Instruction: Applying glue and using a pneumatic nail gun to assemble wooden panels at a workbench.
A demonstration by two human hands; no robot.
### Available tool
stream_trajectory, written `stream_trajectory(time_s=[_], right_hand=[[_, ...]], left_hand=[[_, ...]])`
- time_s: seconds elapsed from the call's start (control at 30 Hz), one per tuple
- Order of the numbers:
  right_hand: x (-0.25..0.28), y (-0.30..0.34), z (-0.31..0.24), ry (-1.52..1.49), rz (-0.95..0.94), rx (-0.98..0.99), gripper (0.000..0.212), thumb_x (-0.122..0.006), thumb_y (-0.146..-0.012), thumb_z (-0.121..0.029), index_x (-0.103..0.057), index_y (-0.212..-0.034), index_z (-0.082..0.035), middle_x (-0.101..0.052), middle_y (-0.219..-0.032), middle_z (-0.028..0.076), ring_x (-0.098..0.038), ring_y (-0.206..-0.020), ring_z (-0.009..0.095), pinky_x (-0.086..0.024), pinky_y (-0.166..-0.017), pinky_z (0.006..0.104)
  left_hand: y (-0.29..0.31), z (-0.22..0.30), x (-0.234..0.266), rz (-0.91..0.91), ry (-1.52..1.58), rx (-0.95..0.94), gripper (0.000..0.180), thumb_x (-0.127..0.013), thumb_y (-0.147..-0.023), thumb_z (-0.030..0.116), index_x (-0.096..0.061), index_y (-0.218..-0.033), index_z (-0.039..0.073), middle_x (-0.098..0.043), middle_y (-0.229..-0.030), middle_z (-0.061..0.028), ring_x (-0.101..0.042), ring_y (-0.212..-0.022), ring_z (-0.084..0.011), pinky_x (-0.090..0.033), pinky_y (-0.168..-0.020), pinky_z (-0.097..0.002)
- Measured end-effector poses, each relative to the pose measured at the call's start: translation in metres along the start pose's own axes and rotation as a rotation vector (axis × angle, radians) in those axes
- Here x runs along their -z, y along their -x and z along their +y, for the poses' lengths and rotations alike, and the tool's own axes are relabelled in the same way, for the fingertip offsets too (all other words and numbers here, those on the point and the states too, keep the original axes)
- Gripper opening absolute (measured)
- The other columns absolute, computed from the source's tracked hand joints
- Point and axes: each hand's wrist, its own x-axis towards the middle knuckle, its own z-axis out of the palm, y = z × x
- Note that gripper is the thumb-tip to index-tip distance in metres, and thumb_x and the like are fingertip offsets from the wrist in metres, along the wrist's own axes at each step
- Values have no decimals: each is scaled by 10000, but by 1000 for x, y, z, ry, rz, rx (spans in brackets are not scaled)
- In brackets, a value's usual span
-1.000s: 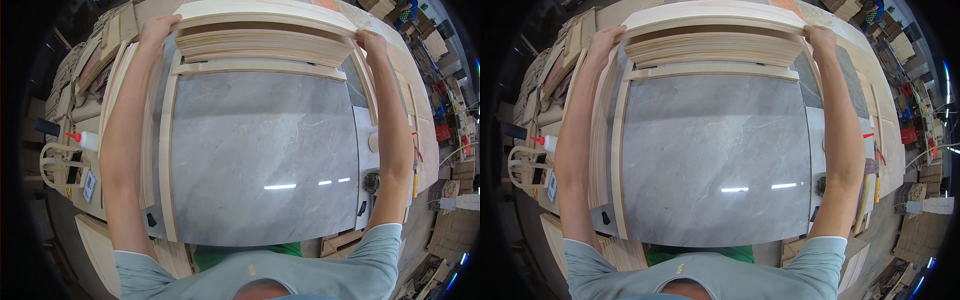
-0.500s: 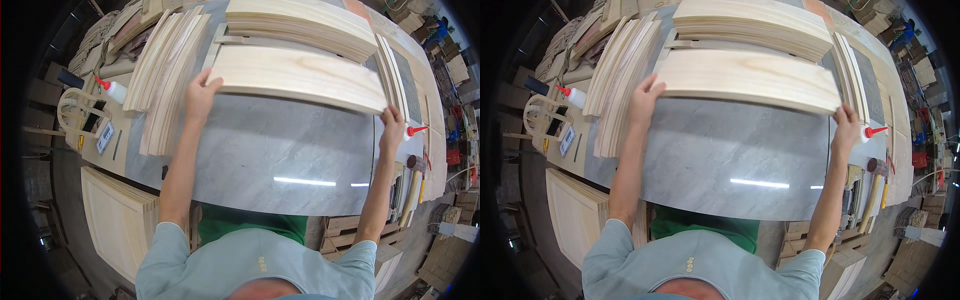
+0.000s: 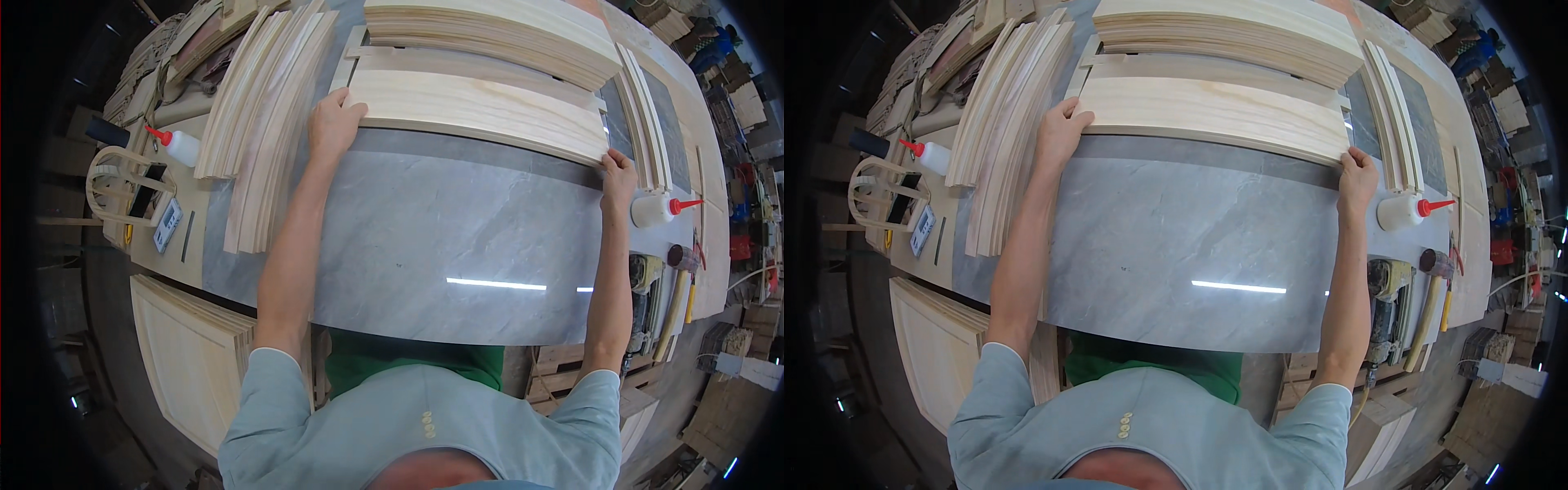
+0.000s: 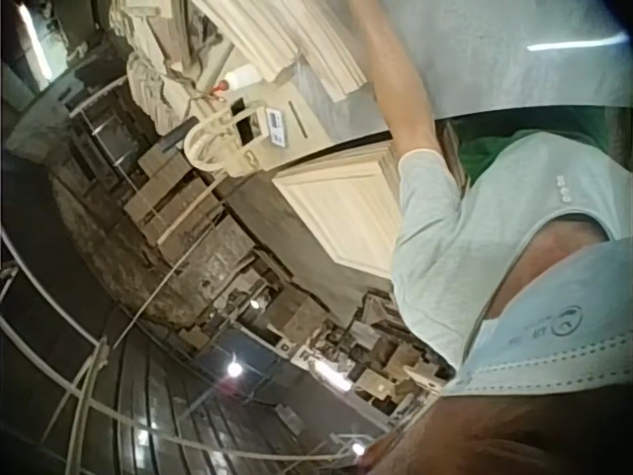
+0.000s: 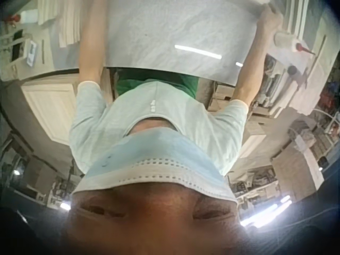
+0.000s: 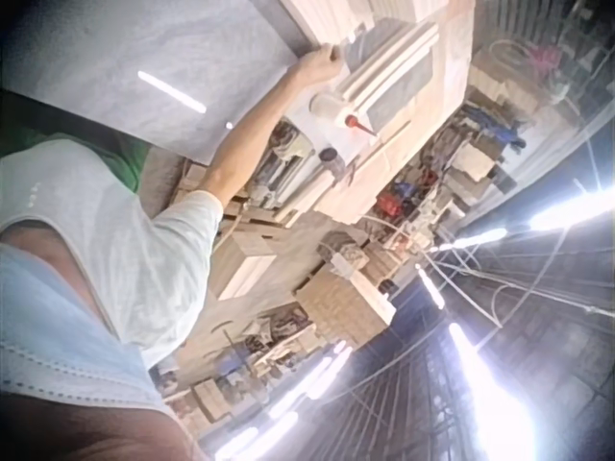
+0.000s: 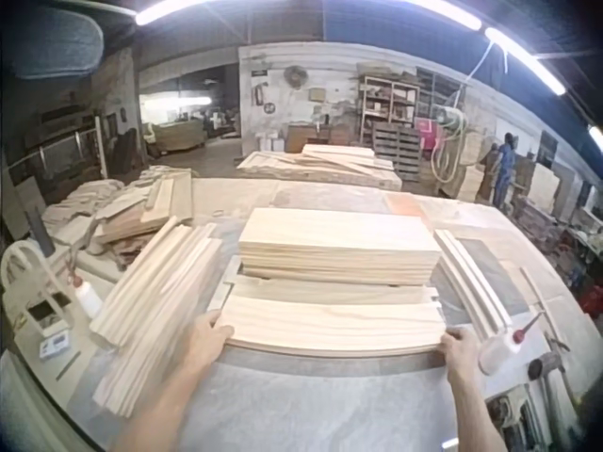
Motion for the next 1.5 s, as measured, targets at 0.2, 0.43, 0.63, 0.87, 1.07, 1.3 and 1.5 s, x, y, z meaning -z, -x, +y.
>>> stream_trajectory(time_s=[0.2, 0.43, 0.63, 0.87, 1.07, 1.3, 1.5], right_hand=[[3, -11, -11, 58, -8, 45, 277, -618, -812, -114, -637, -1025, 62, -654, -906, 101, -588, -785, 142, -460, -738, 263], [42, 23, -35, 50, -37, 92, 292, -620, -824, -136, -640, -1042, 57, -660, -899, 98, -592, -827, 147, -459, -773, 262], [95, 127, -29, -10, 46, 52, 288, -613, -853, -131, -622, -1068, 62, -644, -967, 101, -580, -871, 137, -454, -819, 261], [94, 144, 7, 97, -5, 36, 248, -606, -849, -109, -630, -1041, 45, -640, -917, 95, -582, -853, 143, -456, -791, 258], [79, 137, 7, 159, 40, 41, 232, -608, -841, -97, -633, -1027, 40, -633, -896, 85, -570, -837, 142, -449, -774, 251], [103, 180, -29, 111, 76, 93, 236, -607, -857, -103, -618, -1047, 38, -619, -958, 74, -552, -873, 137, -436, -814, 252], [150, 255, -29, 119, 127, 14, 228, -599, -880, -92, -600, -1072, 29, -598, -998, 61, -538, -902, 129, -425, -840, 250]], left_hand=[[-3, -2, -1, 114, 197, -4, 497, -662, -755, 194, -571, -1164, -74, -656, -1049, -153, -617, -952, -197, -450, -845, -267], [46, 10, 28, 77, 400, -11, 482, -646, -788, 140, -541, -1200, -88, -636, -1092, -153, -605, -996, -191, -452, -875, -275], [155, -4, 49, 90, 449, 40, 407, -628, -828, 87, -550, -1199, -60, -600, -1139, -130, -583, -1011, -183, -457, -868, -294], [158, -31, 39, 21, 224, 15, 406, -629, -809, 157, -584, -1176, -9, -607, -1076, -143, -582, -982, -236, -448, -872, -313], [146, -29, 33, 31, 9, -55, 397, -627, -799, 179, -598, -1147, -10, -604, -1075, -148, -567, -998, -249, -436, -879, -318], [188, -24, 60, 67, 169, -69, 332, -627, -807, 113, -606, -1117, -3, -596, -1107, -131, -556, -1011, -239, -427, -889, -319], [271, -30, 81, 40, 100, -53, 323, -648, -791, 18, -609, -1112, 17, -579, -1154, -112, -529, -1062, -230, -410, -919, -327]])
